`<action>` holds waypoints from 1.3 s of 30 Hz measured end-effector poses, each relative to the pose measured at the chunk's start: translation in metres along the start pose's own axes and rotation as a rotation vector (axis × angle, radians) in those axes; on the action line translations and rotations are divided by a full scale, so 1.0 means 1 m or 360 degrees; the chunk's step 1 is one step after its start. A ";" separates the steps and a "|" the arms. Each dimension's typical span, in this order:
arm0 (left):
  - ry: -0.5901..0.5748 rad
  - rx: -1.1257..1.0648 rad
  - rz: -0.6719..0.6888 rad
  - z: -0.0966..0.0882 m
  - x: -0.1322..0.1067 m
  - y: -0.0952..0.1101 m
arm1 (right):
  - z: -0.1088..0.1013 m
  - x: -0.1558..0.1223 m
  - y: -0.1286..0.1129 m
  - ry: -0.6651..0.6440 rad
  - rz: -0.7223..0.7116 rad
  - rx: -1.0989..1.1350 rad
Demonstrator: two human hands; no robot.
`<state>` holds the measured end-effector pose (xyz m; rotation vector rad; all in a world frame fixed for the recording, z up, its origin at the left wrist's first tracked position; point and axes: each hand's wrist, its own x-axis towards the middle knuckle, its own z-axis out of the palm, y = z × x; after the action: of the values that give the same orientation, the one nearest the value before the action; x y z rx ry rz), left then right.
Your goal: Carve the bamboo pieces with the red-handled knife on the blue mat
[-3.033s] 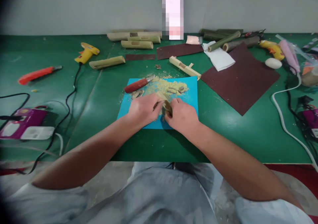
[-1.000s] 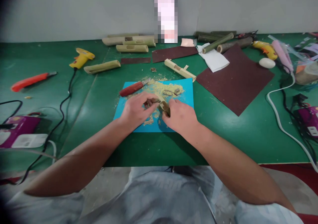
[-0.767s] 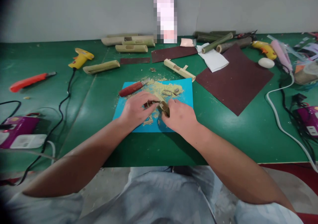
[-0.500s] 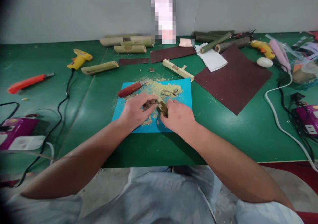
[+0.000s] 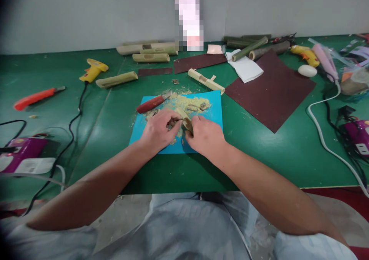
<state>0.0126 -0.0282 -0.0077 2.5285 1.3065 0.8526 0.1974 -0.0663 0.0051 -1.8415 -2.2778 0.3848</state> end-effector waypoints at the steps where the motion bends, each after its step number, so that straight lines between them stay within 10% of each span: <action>1: -0.0003 -0.0008 -0.0004 0.000 0.000 0.001 | 0.000 0.000 0.000 -0.0005 -0.0004 0.0000; 39: -0.0077 -0.0286 -0.0159 0.004 -0.003 -0.007 | -0.001 0.003 0.013 0.0132 0.0008 0.0145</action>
<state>0.0085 -0.0265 -0.0145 2.3122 1.2685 0.8416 0.2087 -0.0606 0.0016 -1.7855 -2.1648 0.3982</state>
